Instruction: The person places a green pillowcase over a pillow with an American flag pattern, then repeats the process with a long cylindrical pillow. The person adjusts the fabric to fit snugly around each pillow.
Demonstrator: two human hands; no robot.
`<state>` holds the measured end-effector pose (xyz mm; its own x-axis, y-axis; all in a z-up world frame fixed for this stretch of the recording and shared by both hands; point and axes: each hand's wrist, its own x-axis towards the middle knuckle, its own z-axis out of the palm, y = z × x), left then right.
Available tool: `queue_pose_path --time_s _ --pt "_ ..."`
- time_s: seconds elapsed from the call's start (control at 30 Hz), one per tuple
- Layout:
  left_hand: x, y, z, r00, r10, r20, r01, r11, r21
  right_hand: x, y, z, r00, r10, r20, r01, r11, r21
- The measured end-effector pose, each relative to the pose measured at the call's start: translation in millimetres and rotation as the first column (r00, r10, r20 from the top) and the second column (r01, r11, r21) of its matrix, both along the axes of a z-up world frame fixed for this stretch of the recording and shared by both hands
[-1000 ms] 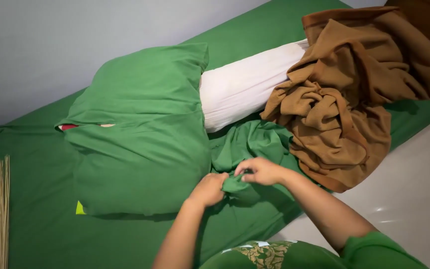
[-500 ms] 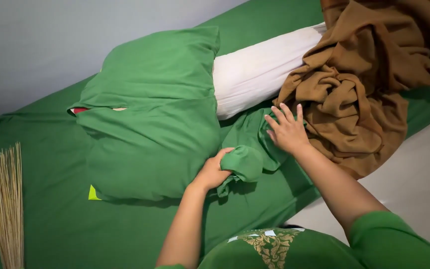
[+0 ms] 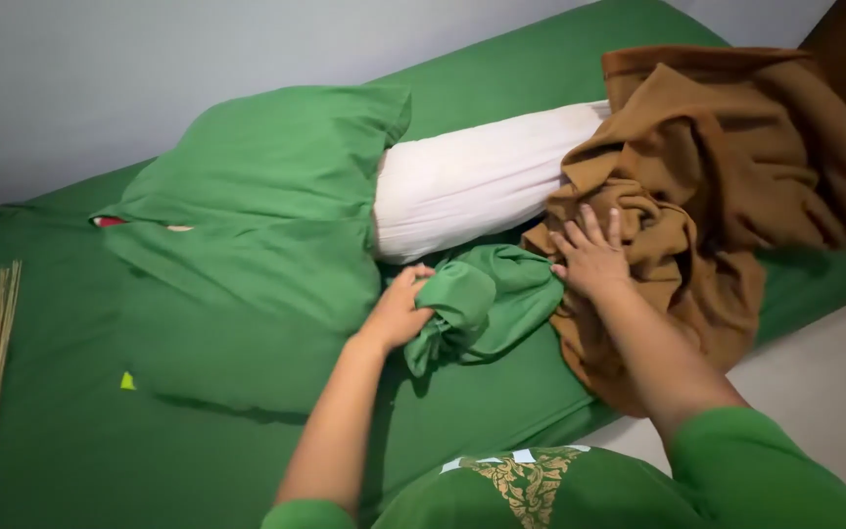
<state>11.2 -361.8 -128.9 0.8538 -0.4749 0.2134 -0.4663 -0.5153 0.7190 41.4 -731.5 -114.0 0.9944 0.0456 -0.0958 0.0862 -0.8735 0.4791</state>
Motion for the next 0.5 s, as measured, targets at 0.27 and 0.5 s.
queue_pose_path --time_s 0.27,0.5 --pt "109.3 -31.7 61.1 0.985 0.121 0.125 -0.163 0.892 0.422 39.5 -121.4 -42.4 0.997 -0.069 -0.036 0.068 0.997 -0.039" --pt "157.9 -46.9 77.7 0.942 0.331 0.062 -0.270 0.631 0.728 54.3 -156.3 -59.6 0.987 -0.161 -0.026 0.158 0.984 -0.081"
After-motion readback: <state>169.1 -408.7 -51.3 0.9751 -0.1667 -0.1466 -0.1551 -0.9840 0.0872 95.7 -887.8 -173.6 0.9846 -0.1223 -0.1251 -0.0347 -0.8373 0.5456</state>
